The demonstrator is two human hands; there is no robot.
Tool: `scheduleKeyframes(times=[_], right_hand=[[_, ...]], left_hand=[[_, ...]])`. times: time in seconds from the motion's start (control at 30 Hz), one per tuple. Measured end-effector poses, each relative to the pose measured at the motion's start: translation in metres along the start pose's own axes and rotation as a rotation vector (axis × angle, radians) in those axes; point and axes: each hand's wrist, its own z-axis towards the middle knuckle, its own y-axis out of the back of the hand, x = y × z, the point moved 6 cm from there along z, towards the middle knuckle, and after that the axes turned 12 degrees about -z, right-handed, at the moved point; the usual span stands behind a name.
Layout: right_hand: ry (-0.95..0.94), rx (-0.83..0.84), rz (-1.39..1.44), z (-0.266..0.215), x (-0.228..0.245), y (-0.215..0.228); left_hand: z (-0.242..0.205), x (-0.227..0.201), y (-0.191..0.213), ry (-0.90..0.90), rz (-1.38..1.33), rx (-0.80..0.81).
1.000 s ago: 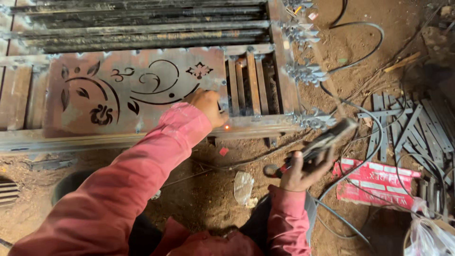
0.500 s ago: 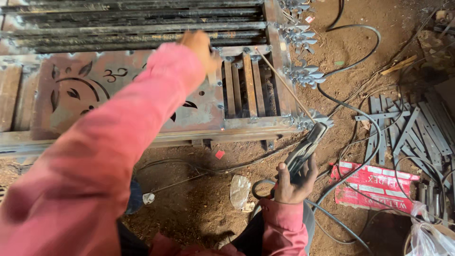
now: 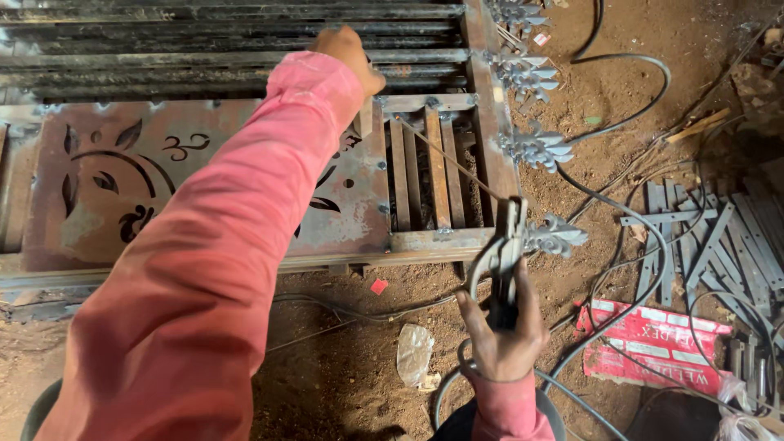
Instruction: The person welds a decorative metal plate and various horizontal bars onto a larger gate frame using a welding tool.
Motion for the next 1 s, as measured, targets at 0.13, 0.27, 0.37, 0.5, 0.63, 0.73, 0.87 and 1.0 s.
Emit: scheduleKeyframes(times=[0.13,0.27,0.37,0.5,0.63,0.73,0.87,1.0], right_hand=[[-0.07,0.047,-0.08,0.011,-0.005,-0.017],[0.143,0.011,-0.024,0.019,-0.004,-0.032],[0.117,0.046,0.001,0.016,-0.008,-0.037],[0.074,0.055,-0.017,0.013,-0.005,-0.037],[0.019,0.065,-0.006,0.012,0.002,-0.036],[0.026,0.071,0.0,0.013,0.006,-0.034],[-0.035,0.104,-0.022,0.014,0.005,-0.034],[0.098,0.107,-0.082,0.014,0.014,-0.031]], left_hand=[[-0.009,-0.014,-0.004,-0.043,0.027,0.058],[-0.008,-0.015,-0.006,0.013,0.026,0.103],[-0.007,-0.015,-0.002,-0.048,0.053,0.01],[-0.002,-0.007,-0.008,-0.009,0.023,0.051],[-0.002,-0.006,-0.004,-0.038,0.007,0.007],[-0.007,-0.009,0.0,-0.058,-0.002,-0.005],[-0.016,-0.012,0.004,0.003,-0.077,0.038],[-0.017,-0.02,0.002,-0.041,-0.016,0.06]])
